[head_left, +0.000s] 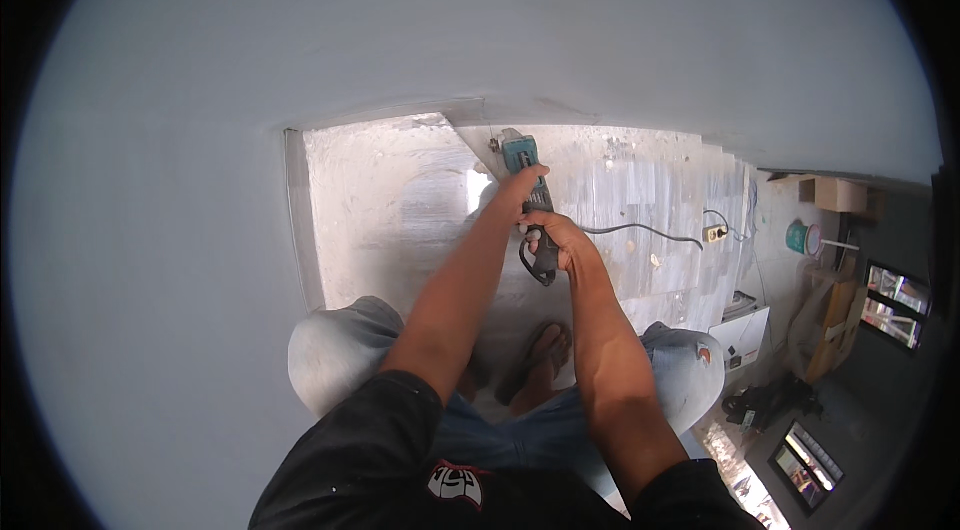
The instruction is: The person sands the floor edges and corners using a power sander, moving the tool along the base of the wall.
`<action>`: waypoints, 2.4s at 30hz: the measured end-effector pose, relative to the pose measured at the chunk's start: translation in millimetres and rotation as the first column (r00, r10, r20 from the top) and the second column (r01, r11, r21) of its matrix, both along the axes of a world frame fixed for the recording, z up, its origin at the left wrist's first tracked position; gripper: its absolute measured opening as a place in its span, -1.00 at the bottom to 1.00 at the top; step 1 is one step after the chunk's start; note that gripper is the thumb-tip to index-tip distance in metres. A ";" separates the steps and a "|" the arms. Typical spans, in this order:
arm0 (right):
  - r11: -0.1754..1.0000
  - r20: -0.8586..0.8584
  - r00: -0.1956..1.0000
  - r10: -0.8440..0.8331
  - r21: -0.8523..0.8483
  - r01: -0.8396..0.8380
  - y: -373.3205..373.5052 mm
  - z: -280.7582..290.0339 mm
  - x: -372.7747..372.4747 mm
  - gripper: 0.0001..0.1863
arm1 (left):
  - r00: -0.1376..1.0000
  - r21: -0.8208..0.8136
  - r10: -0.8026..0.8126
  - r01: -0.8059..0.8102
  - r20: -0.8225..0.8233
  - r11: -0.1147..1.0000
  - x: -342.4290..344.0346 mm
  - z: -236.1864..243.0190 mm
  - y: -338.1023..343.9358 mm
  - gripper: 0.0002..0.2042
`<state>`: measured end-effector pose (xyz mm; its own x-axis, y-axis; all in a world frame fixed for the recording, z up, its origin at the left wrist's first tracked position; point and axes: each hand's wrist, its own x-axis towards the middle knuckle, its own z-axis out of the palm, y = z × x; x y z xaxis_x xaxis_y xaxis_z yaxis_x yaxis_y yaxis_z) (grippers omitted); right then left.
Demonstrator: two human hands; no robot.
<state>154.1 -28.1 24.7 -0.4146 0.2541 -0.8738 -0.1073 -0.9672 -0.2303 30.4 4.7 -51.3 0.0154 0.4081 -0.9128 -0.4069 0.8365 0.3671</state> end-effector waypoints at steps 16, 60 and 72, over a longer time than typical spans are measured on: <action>0.995 -0.090 0.992 -0.093 -0.052 0.089 -9.3 -17.6 -2.2 -0.90 | 0.977 0.013 -0.065 0.070 -0.205 0.997 0.3 3.8 -7.3 -0.50; 0.997 -0.063 0.995 -0.079 -0.015 0.078 -7.1 -19.0 -19.9 -0.87 | 0.980 0.020 -0.075 0.080 -0.185 0.997 -18.4 -5.6 -4.8 -0.48; 0.994 -0.066 0.992 -0.105 -0.034 0.103 -3.9 -23.4 -20.0 -0.87 | 0.981 0.021 -0.082 0.087 -0.174 0.996 -18.6 -11.2 -1.1 -0.50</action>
<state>134.0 -32.0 1.3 -0.4461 0.2722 -0.8526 -0.2220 -0.9565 -0.1892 11.7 3.6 -62.5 -0.1058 0.4381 -0.8927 -0.2633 0.8533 0.4500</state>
